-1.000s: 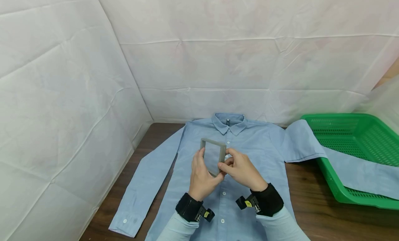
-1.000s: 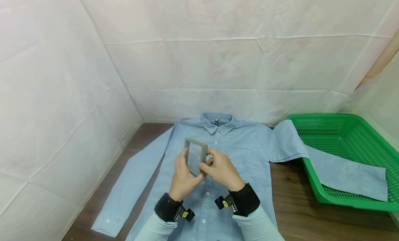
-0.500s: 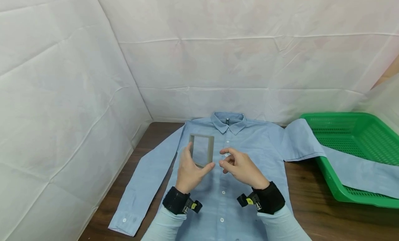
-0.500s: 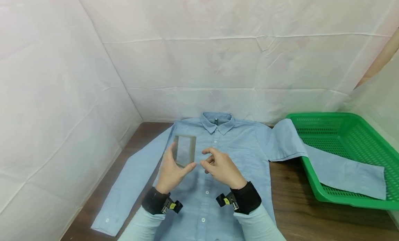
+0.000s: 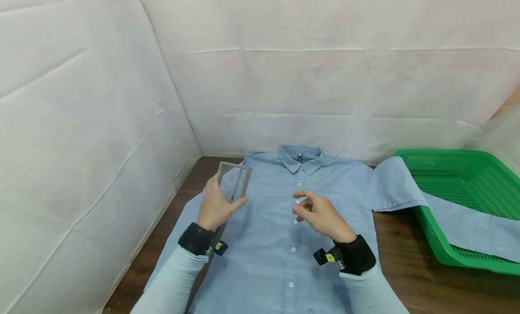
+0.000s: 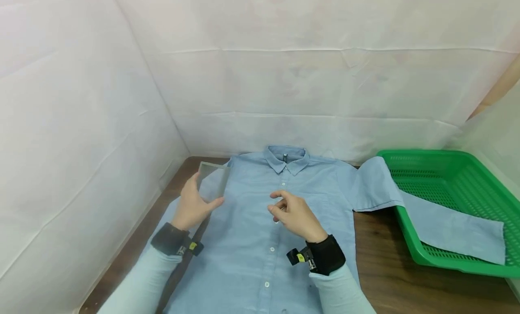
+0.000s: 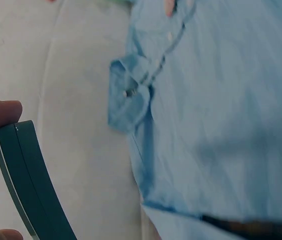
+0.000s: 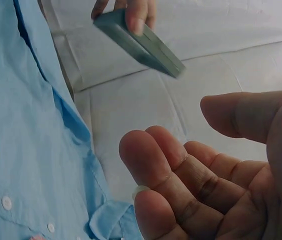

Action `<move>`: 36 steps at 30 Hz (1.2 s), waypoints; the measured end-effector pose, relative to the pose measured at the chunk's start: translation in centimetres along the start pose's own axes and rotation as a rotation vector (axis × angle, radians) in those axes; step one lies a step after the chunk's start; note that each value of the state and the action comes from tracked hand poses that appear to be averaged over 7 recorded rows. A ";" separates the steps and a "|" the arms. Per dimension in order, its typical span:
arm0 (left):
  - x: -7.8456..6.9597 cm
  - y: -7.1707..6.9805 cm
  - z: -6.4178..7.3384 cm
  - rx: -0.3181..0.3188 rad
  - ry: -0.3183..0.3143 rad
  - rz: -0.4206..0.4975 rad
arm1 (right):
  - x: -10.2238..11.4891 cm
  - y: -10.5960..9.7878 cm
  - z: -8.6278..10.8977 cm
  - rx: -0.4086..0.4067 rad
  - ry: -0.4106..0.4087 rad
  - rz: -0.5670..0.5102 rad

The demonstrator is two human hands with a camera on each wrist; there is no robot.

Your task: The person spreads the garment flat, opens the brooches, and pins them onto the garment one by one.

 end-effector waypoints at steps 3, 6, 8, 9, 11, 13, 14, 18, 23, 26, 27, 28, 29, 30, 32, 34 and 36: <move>1.7 -1.4 -1.6 0.010 -0.030 -0.055 | -0.4 -0.7 0.0 -0.013 0.014 0.017; 3.5 -2.6 -3.1 0.044 -0.069 -0.081 | -1.1 -1.5 0.0 -0.015 0.026 0.051; 4.9 -3.1 -4.4 0.056 -0.078 -0.103 | -1.9 -2.2 0.3 -0.014 0.042 0.086; 5.6 -3.2 -5.1 0.058 -0.081 -0.113 | -2.4 -2.5 0.6 -0.010 0.053 0.104; 7.2 -3.3 -6.5 0.058 -0.091 -0.138 | -3.3 -3.2 1.2 -0.001 0.075 0.137; 9.0 -3.1 -7.8 0.046 -0.099 -0.170 | -4.2 -3.8 2.0 -0.001 0.106 0.161; 9.8 -3.0 -8.3 0.044 -0.109 -0.179 | -4.7 -4.2 2.4 -0.003 0.121 0.169; 12.9 -2.5 -9.5 0.055 -0.167 -0.203 | -6.4 -4.9 3.7 0.003 0.166 0.209; 15.4 -2.0 -10.6 0.079 -0.225 -0.240 | -7.7 -4.9 4.5 0.025 0.190 0.239; 16.6 -1.5 -11.2 0.102 -0.262 -0.267 | -7.9 -4.7 4.7 0.030 0.193 0.253; 17.0 -1.4 -11.4 0.111 -0.280 -0.277 | -8.0 -4.7 4.7 0.032 0.193 0.257; 17.3 -1.2 -11.5 0.118 -0.299 -0.287 | -8.0 -4.6 4.8 0.033 0.194 0.263; 17.7 -1.1 -11.6 0.123 -0.317 -0.294 | -8.1 -4.5 4.8 0.035 0.194 0.267; 18.1 -1.0 -11.6 0.131 -0.335 -0.313 | -8.1 -4.4 4.8 0.036 0.194 0.267; 18.8 -0.8 -11.4 0.143 -0.365 -0.349 | -8.3 -4.2 4.8 0.038 0.191 0.268; 19.3 -0.5 -11.2 0.153 -0.381 -0.378 | -8.4 -4.0 4.7 0.040 0.186 0.267; 19.7 -0.3 -11.0 0.162 -0.383 -0.397 | -8.4 -3.8 4.6 0.038 0.182 0.262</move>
Point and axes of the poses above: each hand's wrist, its own z-axis away from the middle knuckle, its own y-axis out of the palm, x = y × z, the point moved 7 cm from there along -z, towards the middle knuckle, and after that the axes turned 11 degrees about -y, right-handed, at the moved point
